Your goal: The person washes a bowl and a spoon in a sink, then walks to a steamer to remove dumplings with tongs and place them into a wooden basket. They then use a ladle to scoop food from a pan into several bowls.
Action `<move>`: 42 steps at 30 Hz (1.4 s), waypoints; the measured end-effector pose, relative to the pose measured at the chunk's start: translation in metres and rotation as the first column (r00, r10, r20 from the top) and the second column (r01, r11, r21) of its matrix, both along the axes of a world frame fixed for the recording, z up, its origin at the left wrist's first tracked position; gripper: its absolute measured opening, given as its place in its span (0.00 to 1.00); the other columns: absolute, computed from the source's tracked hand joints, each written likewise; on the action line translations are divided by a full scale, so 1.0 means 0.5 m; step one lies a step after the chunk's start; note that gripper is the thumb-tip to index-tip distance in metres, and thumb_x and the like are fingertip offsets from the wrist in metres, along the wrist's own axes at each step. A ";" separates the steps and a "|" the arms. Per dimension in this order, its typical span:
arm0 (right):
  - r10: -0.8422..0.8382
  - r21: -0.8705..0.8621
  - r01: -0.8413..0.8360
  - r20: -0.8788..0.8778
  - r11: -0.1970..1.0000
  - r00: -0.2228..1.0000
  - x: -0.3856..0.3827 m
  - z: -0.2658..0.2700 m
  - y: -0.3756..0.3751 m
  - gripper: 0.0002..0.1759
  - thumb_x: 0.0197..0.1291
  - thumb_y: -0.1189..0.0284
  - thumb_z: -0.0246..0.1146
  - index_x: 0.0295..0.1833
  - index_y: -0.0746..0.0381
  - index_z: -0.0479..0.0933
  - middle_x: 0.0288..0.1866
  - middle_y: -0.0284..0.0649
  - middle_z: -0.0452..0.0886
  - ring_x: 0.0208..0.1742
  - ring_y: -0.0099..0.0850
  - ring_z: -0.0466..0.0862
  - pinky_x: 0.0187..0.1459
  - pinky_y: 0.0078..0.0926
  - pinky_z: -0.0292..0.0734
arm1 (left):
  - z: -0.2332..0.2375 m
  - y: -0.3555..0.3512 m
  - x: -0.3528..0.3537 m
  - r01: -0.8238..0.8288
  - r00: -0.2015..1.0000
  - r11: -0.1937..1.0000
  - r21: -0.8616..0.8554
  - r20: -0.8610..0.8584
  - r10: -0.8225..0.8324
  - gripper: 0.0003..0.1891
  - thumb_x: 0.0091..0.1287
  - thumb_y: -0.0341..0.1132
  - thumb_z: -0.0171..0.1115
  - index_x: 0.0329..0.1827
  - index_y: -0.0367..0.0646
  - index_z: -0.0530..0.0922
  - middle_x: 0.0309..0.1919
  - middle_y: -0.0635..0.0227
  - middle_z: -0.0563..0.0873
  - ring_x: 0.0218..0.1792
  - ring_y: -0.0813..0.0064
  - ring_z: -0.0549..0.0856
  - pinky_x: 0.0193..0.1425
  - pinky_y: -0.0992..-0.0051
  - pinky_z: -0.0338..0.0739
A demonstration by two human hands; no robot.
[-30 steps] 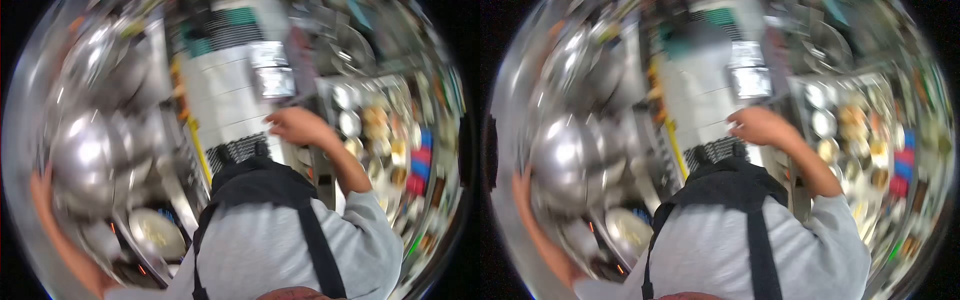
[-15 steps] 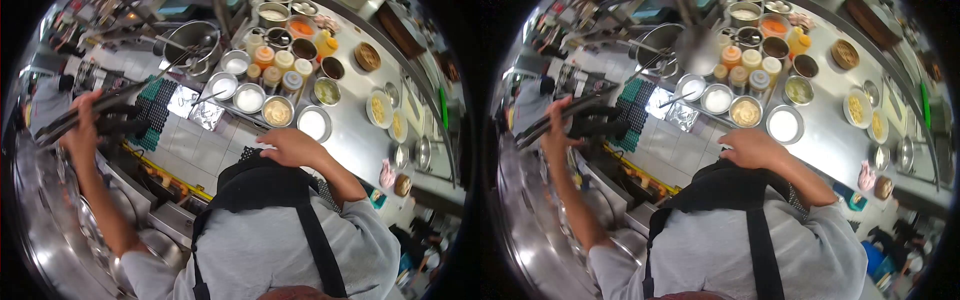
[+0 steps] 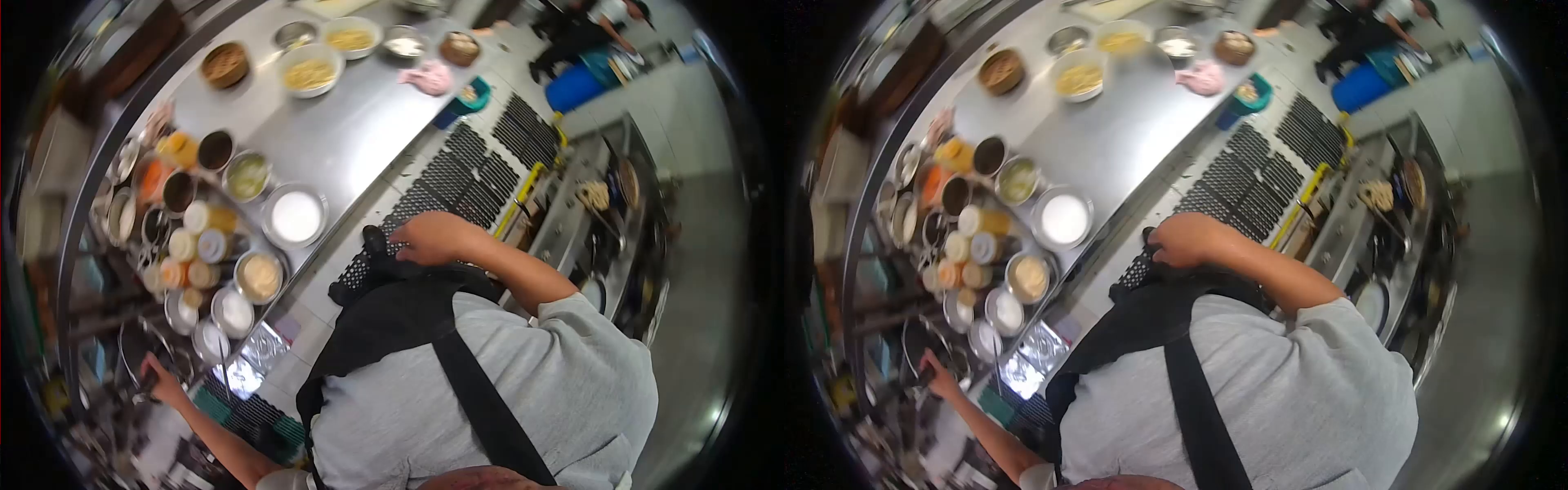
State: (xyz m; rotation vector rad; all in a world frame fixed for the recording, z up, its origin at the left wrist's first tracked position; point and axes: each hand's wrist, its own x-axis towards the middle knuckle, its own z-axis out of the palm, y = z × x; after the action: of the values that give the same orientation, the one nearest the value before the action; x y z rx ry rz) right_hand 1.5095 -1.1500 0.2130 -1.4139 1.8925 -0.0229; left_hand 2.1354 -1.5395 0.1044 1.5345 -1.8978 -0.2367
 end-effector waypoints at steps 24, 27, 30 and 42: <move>-0.731 -0.396 0.703 0.106 0.590 0.674 -0.496 -0.029 0.661 0.24 0.70 0.59 0.65 0.64 0.62 0.83 0.51 0.52 0.88 0.55 0.52 0.87 0.58 0.46 0.81 | 0.087 0.688 -1.567 0.926 0.349 0.153 0.346 -0.626 -0.698 0.14 0.73 0.31 0.70 0.59 0.38 0.86 0.63 0.59 0.84 0.51 0.70 0.89 0.54 0.73 0.84; -0.869 -0.207 0.873 0.145 0.441 0.473 -0.519 -0.029 0.731 0.25 0.69 0.61 0.68 0.66 0.64 0.82 0.52 0.53 0.88 0.49 0.46 0.88 0.53 0.40 0.82 | 0.033 0.677 -1.748 0.866 0.388 0.008 0.500 -0.661 -0.643 0.18 0.76 0.35 0.67 0.64 0.38 0.83 0.56 0.60 0.87 0.47 0.70 0.90 0.50 0.75 0.83; -0.946 -0.169 0.943 0.107 0.286 0.306 -0.543 -0.059 0.762 0.24 0.67 0.61 0.68 0.63 0.64 0.84 0.46 0.53 0.88 0.44 0.46 0.88 0.49 0.40 0.82 | -0.031 0.650 -1.956 0.770 0.568 -0.005 0.638 -0.690 -0.448 0.23 0.80 0.41 0.62 0.71 0.38 0.75 0.57 0.55 0.88 0.50 0.67 0.91 0.50 0.74 0.83; -0.978 -0.184 0.961 -0.013 0.207 0.208 -0.933 0.030 0.774 0.24 0.68 0.56 0.65 0.62 0.60 0.84 0.55 0.52 0.88 0.59 0.52 0.86 0.62 0.49 0.80 | -0.391 0.413 -2.450 0.610 0.786 -0.112 0.785 -0.617 -0.039 0.33 0.75 0.50 0.58 0.77 0.42 0.64 0.66 0.55 0.76 0.64 0.48 0.81 0.60 0.42 0.89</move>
State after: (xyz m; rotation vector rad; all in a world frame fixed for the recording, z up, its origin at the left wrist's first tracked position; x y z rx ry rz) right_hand 1.0429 -0.7629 0.2280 0.0254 2.6327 -0.7254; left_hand 0.9105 -1.3330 -0.0912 1.3370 -1.5836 -2.5524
